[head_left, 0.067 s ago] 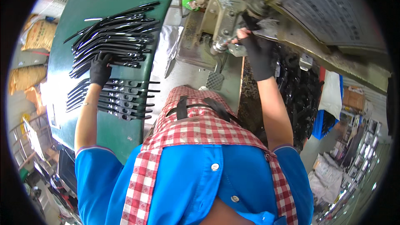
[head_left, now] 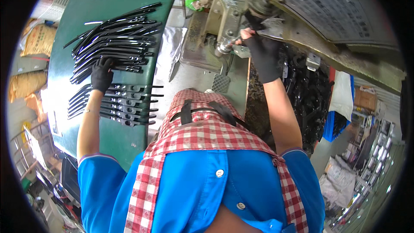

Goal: The person repeatedly picks up black metal rods from a green workbench and grinds their ends against a rotating grinding wheel. The person wears black gloves and a red-and-white checkered apron. The rods are handled one at a time and returned to the workbench after grinding.

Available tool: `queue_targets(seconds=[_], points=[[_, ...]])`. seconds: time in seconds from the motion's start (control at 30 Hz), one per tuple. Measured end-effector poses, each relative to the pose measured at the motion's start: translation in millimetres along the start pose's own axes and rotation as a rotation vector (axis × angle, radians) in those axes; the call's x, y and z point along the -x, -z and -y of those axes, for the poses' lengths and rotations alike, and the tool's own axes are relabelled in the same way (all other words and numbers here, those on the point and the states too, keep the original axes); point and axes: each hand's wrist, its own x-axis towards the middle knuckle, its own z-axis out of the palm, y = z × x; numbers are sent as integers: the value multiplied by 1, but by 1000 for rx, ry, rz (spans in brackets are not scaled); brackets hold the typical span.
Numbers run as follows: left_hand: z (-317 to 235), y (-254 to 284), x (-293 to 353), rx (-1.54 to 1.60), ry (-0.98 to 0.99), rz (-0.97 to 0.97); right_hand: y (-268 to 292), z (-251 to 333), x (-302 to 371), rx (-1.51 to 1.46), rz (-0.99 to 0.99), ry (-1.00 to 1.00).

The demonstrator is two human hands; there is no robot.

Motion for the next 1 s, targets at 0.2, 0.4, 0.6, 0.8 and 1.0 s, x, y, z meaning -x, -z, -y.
queue_targets(seconds=[0.2, 0.4, 0.6, 0.8, 1.0], points=[[9, -7, 7, 25, -27, -27, 11, 1, 1, -35, 4, -92], [6, 20, 2, -98, 38, -9, 183, -107, 24, 1115, -348, 70], [-8, 43, -27, -77, -96, -115, 286, -178, 72, 1844, -461, -316], [-64, 73, -55, 178, -155, -57, 225, -101, 77, 1586, -394, -55], [-150, 100, -84, 306, -343, 38, 156, -36, 67, 1099, -210, 41]])
